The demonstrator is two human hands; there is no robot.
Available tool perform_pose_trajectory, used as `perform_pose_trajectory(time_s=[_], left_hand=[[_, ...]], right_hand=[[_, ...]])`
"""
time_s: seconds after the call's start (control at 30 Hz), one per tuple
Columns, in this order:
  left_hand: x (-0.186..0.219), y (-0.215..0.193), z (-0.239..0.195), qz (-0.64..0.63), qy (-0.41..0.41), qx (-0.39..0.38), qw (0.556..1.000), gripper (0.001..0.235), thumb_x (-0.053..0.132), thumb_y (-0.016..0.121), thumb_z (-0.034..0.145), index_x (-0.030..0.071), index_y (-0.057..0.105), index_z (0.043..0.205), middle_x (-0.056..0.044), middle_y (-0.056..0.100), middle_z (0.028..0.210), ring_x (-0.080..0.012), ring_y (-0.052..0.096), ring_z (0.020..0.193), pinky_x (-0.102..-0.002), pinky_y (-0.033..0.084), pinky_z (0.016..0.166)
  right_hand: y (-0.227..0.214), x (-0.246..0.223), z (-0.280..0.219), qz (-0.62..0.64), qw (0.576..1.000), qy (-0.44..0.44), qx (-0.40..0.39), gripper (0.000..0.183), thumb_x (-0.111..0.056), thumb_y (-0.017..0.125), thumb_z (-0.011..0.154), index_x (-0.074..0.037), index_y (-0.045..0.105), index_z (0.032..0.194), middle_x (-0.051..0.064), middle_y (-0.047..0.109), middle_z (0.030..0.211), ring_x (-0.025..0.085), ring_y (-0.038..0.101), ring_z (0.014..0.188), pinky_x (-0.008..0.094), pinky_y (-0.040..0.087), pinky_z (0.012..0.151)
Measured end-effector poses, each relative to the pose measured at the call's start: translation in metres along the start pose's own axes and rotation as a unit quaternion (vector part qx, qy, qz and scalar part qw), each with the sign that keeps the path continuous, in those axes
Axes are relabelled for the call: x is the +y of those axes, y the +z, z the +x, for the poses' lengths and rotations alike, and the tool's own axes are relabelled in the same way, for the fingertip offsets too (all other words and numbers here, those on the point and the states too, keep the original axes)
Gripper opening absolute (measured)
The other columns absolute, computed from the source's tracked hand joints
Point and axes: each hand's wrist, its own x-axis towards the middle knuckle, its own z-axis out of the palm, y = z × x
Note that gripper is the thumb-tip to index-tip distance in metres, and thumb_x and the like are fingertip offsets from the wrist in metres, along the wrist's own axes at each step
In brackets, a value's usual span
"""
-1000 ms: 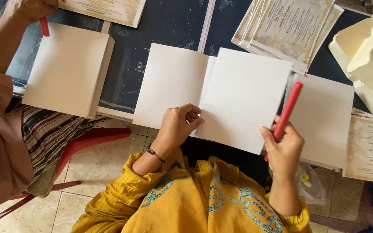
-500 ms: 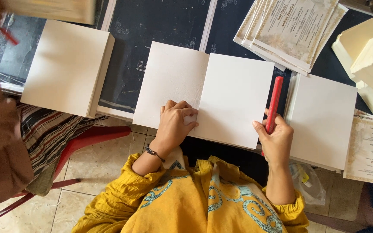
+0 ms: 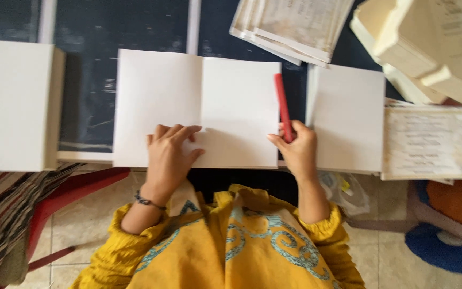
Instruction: Folding printed paper invitations and using a red tool to crease the folds.
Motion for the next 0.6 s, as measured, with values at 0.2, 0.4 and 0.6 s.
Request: perform_pose_trajectory(time_s=[0.2, 0.4, 0.6], left_hand=[[0.004, 0.000, 0.002, 0.045, -0.008, -0.012, 0.999, 0.030, 0.025, 0.087, 0.078, 0.027, 0.081, 0.107, 0.004, 0.070, 0.101, -0.0245, 0.055, 0.101, -0.042, 0.037, 0.086], [0.005, 0.001, 0.004, 0.070, -0.001, -0.018, 0.997, 0.031, 0.026, 0.086, 0.077, 0.026, 0.081, 0.107, 0.002, 0.070, 0.100, -0.0249, 0.054, 0.101, -0.042, 0.036, 0.085], [0.018, -0.001, -0.011, 0.024, 0.054, 0.007, 0.998, 0.025, 0.019, 0.076, 0.088, 0.017, 0.079, 0.113, -0.005, 0.070, 0.101, -0.0236, 0.056, 0.092, -0.038, 0.041, 0.080]], right_hand=[[0.001, -0.021, 0.000, -0.027, 0.999, 0.028, -0.021, 0.032, -0.007, 0.095, 0.071, -0.004, 0.075, 0.096, 0.007, 0.069, 0.070, 0.013, 0.062, 0.054, 0.027, 0.052, 0.056], [0.002, -0.023, 0.001, -0.077, 0.996, 0.014, -0.031, 0.030, -0.007, 0.095, 0.072, -0.004, 0.075, 0.095, 0.008, 0.069, 0.072, 0.017, 0.064, 0.053, 0.029, 0.054, 0.058], [0.001, -0.027, -0.001, -0.089, 0.995, 0.007, -0.036, 0.029, -0.006, 0.093, 0.074, -0.001, 0.073, 0.095, 0.012, 0.069, 0.073, 0.022, 0.064, 0.056, 0.033, 0.054, 0.061]])
